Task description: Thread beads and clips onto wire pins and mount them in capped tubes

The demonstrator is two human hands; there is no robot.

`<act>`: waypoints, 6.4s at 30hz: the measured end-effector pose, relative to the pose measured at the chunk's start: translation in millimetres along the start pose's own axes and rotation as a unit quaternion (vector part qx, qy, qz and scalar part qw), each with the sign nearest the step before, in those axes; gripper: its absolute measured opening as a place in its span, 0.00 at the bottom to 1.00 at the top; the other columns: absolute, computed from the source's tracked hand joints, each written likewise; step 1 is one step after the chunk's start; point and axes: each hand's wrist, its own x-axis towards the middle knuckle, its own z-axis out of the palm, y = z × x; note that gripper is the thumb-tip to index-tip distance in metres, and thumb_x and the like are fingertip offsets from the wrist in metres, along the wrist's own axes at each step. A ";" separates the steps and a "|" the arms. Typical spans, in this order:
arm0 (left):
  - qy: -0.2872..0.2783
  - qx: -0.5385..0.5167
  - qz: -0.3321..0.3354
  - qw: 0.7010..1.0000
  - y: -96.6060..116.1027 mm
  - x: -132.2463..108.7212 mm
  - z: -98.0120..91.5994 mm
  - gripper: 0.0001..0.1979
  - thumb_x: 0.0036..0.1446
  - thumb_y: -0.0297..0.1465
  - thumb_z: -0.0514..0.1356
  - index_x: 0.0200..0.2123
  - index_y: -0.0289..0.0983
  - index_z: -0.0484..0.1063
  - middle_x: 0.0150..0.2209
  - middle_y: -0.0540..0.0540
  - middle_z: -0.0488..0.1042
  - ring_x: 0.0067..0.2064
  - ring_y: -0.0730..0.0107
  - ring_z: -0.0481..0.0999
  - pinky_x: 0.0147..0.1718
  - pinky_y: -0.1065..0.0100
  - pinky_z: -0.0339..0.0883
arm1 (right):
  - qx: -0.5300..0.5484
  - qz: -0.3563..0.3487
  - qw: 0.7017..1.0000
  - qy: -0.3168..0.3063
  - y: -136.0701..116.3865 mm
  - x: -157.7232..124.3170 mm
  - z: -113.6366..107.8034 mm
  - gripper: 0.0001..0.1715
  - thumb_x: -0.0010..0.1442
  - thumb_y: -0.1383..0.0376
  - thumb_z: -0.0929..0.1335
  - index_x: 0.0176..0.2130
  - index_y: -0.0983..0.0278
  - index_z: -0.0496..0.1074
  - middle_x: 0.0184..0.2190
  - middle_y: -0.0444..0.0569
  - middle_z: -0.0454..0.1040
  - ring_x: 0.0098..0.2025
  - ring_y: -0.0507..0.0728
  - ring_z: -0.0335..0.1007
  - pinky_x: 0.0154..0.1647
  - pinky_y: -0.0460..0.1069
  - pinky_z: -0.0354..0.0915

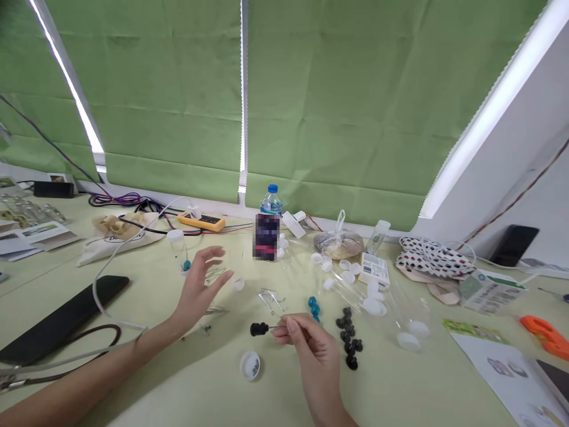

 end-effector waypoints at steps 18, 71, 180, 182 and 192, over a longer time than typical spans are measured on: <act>-0.289 0.069 -0.052 0.953 11.4 -12.0 -3.6 0.20 0.57 0.40 0.62 0.52 0.44 0.72 0.38 0.48 0.71 0.26 0.75 0.65 0.29 0.71 0.64 | -0.109 -0.067 0.992 -0.011 -14.5 14.5 -17.7 0.13 0.63 0.59 0.68 0.28 0.57 0.78 0.32 0.48 0.74 0.41 0.61 0.67 0.42 0.54 0.61; -0.309 -0.027 0.118 0.943 12.2 -34.1 -4.3 0.23 0.58 0.30 0.64 0.57 0.48 0.69 0.48 0.47 0.77 0.46 0.66 0.73 0.46 0.66 0.68 | -0.298 -0.292 0.874 -0.249 -8.3 11.3 -28.2 0.29 0.63 0.76 0.59 0.61 0.61 0.64 0.30 0.48 0.70 0.31 0.55 0.65 0.32 0.50 0.60; -0.232 -0.030 0.099 0.967 1.0 -38.3 3.4 0.15 0.53 0.29 0.67 0.46 0.42 0.77 0.40 0.45 0.73 0.40 0.67 0.75 0.38 0.68 0.73 | -0.226 -0.046 0.928 -0.291 -11.7 16.6 -15.8 0.21 0.69 0.61 0.60 0.53 0.61 0.76 0.18 0.39 0.60 0.21 0.50 0.61 0.28 0.46 0.58; -0.231 -0.039 0.071 0.970 2.6 -38.1 2.9 0.16 0.52 0.29 0.69 0.45 0.42 0.78 0.40 0.45 0.73 0.39 0.68 0.75 0.38 0.69 0.73 | -0.222 -0.047 0.925 -0.305 -11.7 14.1 -17.1 0.22 0.71 0.61 0.58 0.57 0.60 0.73 0.17 0.38 0.59 0.20 0.50 0.61 0.26 0.44 0.58; -0.202 -0.038 -0.002 0.979 -1.0 -29.0 -0.2 0.17 0.50 0.31 0.70 0.45 0.45 0.78 0.41 0.46 0.74 0.42 0.64 0.74 0.43 0.65 0.71 | -0.213 -0.230 0.907 -0.281 -3.0 9.1 -25.4 0.24 0.71 0.62 0.57 0.64 0.55 0.60 0.23 0.39 0.64 0.23 0.50 0.63 0.27 0.45 0.57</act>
